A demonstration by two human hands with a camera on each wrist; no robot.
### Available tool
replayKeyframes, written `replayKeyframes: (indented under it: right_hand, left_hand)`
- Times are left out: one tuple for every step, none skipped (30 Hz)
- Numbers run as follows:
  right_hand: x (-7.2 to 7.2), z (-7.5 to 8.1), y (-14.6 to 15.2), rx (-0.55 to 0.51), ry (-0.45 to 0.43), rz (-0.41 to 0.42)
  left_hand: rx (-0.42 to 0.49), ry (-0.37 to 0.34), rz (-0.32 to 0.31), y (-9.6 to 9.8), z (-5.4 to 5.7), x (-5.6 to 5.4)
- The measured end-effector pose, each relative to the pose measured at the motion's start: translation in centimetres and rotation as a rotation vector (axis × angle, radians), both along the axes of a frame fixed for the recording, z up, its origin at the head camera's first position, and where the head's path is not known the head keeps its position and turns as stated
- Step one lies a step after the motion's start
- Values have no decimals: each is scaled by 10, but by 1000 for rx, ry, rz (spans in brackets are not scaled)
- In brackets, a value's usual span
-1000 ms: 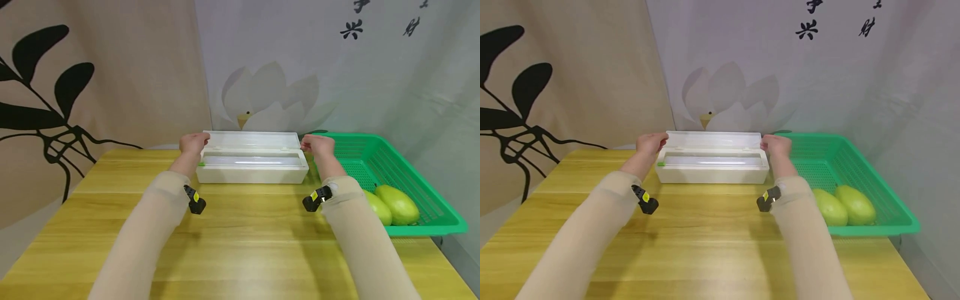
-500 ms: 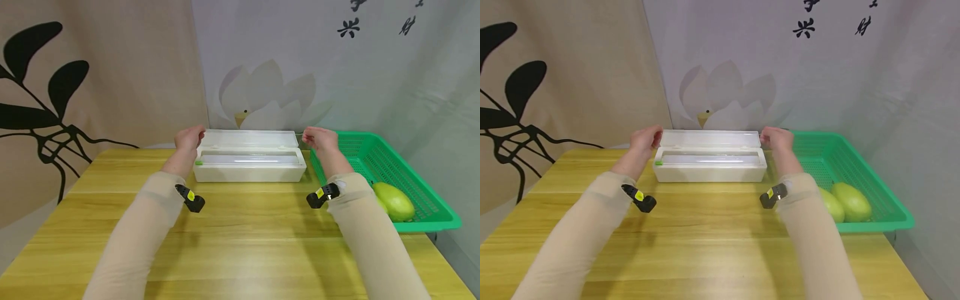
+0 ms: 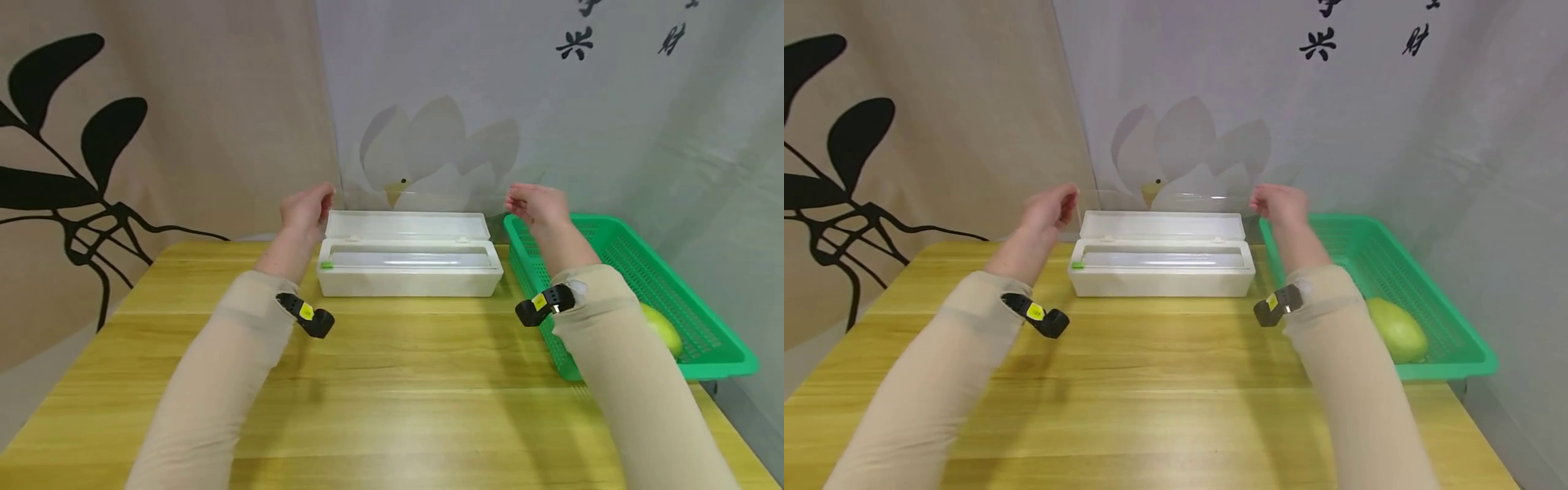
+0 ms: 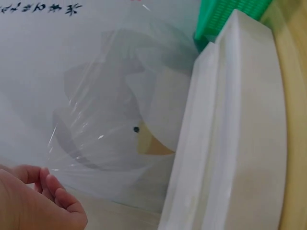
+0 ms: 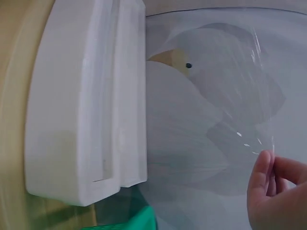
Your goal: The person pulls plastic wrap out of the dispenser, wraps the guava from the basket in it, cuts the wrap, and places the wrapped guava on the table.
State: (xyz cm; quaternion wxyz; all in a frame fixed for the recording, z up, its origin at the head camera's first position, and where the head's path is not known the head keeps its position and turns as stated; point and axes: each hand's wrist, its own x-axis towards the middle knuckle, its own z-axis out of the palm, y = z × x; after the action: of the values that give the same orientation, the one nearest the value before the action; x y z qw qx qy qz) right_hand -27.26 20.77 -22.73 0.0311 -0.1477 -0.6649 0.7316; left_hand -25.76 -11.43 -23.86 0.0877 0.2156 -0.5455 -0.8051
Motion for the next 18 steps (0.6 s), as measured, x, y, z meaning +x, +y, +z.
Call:
replayKeyframes:
  right_hand:
    - [0, 3, 0, -4, 2, -1]
    - [0, 6, 0, -6, 5, 2]
    - [1, 9, 0, -9, 6, 2]
    - [1, 11, 1, -19, 9, -1]
    - [1, 14, 1, -31, 11, -2]
    - [2, 17, 1, -42, 13, -5]
    - [2, 20, 1, -54, 16, -6]
    - [3, 23, 1, -68, 18, -7]
    - [3, 25, 2, -84, 18, -12]
    - [3, 28, 2, -95, 18, -15]
    - [3, 30, 2, -106, 21, -14]
    - [3, 32, 2, -116, 24, -14]
    - [4, 34, 3, -126, 27, -14]
    - [4, 36, 3, -137, 29, -14]
    - [4, 38, 3, -140, 32, -13]
    - [4, 39, 4, -149, 37, -12]
    - [4, 41, 4, -157, 42, -9]
    - [5, 43, 4, -165, 44, -8]
  left_hand:
    - [-1, 5, -5, 0, 3, 0]
    - [2, 11, -8, 0, 5, 1]
    - [2, 16, -11, 0, 8, 1]
    - [12, 23, -14, 0, 10, 1]
    - [18, 25, -18, 0, 12, 1]
    - [30, 30, -19, 0, 14, 2]
    - [41, 34, -22, -1, 16, 2]
    - [56, 40, -23, -1, 19, 2]
    - [64, 44, -29, -1, 21, 3]
    - [74, 48, -37, -1, 23, 4]
    - [88, 54, -44, -1, 25, 4]
    - [103, 60, -52, -1, 27, 5]
    - [110, 64, -58, -1, 28, 6]
    - [116, 67, -63, -2, 30, 7]
    - [125, 71, -68, -2, 32, 9]
    - [133, 77, -73, -2, 34, 10]
    - [141, 85, -76, -3, 35, 11]
    - [145, 92, -79, -3, 37, 12]
